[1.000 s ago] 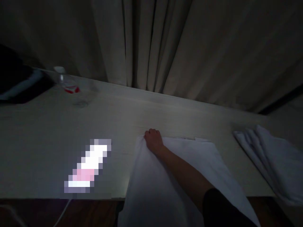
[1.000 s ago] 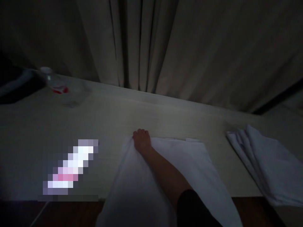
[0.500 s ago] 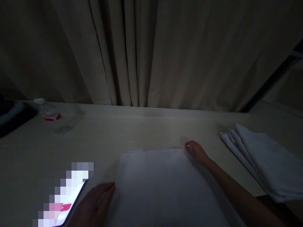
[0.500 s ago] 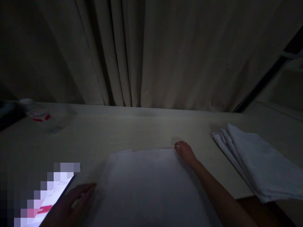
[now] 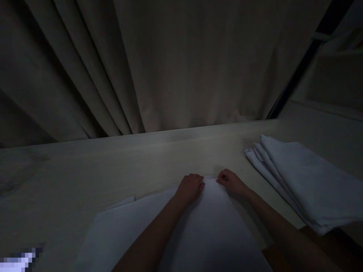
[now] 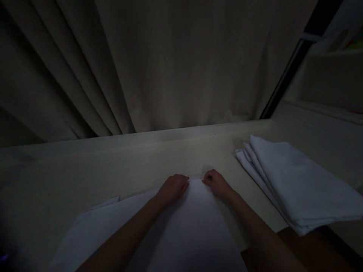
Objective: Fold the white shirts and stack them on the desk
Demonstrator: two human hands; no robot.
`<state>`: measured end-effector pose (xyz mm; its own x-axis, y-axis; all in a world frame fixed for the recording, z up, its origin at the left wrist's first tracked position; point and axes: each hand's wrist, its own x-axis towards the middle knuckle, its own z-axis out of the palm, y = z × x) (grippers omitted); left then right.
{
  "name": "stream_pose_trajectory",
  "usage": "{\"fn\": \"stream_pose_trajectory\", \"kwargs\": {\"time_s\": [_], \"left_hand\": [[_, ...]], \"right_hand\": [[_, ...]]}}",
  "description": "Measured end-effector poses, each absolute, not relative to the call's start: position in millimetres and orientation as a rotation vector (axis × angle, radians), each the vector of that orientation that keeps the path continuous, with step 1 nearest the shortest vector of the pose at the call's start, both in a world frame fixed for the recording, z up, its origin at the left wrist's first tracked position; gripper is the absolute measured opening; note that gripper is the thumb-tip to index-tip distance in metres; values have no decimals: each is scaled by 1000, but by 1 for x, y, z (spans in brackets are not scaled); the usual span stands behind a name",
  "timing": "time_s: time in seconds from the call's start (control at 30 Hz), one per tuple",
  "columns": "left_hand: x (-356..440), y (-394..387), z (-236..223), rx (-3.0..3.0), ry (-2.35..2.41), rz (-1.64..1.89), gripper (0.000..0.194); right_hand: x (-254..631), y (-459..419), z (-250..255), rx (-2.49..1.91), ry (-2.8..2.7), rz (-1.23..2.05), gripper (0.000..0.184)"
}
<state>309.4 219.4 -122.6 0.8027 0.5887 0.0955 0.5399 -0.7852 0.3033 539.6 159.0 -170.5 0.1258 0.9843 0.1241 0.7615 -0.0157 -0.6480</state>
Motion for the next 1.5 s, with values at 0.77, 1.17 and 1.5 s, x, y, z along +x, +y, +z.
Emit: {"fn": "stream_pose_trajectory", "kwargs": {"time_s": [0.77,1.17,1.5], "left_hand": [[429,232,-116,3014,587,-412,32],[423,229,-85,2778,838,-327,30],[432,235,-109,2809,891,-270,30]], "right_hand": [[433,-163,-232,-1813,-673,641,28],[446,-154,-208,-1639,-1234,151,33],[429,-154,-216,-1840,-838,529,20]]}}
